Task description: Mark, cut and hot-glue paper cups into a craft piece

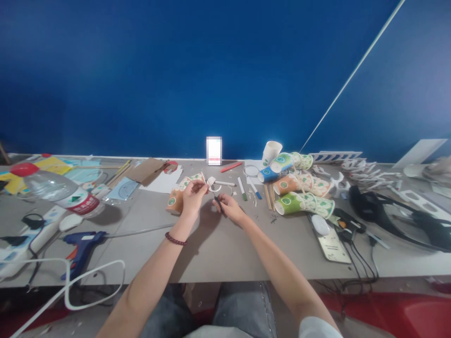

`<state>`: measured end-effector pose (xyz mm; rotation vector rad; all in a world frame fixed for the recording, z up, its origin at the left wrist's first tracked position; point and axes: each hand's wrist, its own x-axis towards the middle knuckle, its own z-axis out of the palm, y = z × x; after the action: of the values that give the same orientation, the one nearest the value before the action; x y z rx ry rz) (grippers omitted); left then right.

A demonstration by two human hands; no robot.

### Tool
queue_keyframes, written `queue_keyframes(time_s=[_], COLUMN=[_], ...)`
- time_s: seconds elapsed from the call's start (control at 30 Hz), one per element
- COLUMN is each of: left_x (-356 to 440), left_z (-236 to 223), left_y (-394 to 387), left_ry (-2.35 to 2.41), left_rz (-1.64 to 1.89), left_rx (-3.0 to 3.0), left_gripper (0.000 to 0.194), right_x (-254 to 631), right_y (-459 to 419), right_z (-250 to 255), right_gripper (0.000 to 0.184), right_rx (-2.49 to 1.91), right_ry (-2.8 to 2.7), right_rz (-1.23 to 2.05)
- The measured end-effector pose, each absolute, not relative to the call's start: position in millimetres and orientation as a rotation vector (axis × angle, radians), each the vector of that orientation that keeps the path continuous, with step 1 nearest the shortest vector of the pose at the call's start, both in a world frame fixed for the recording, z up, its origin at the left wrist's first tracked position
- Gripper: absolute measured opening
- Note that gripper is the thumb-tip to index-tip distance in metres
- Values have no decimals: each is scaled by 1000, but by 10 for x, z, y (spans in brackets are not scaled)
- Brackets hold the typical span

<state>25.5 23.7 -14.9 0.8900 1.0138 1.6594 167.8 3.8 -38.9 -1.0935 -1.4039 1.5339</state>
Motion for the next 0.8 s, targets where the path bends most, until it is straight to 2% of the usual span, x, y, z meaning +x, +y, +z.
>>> queue_keyframes(time_s=[0.23,0.8], left_x=[246,240], left_z=[-145,-113], left_y=[240,222], left_ry=[1036,1047], left_rz=[1619,1607], left_rx=[913,877], left_gripper=[29,26], right_x=[1674,1681], right_y=[36,52], right_z=[-374,-445], right_gripper=[40,42], right_rx=[-1087,-1057], right_ry=[-1387,-1385], right_rz=[1554,1567])
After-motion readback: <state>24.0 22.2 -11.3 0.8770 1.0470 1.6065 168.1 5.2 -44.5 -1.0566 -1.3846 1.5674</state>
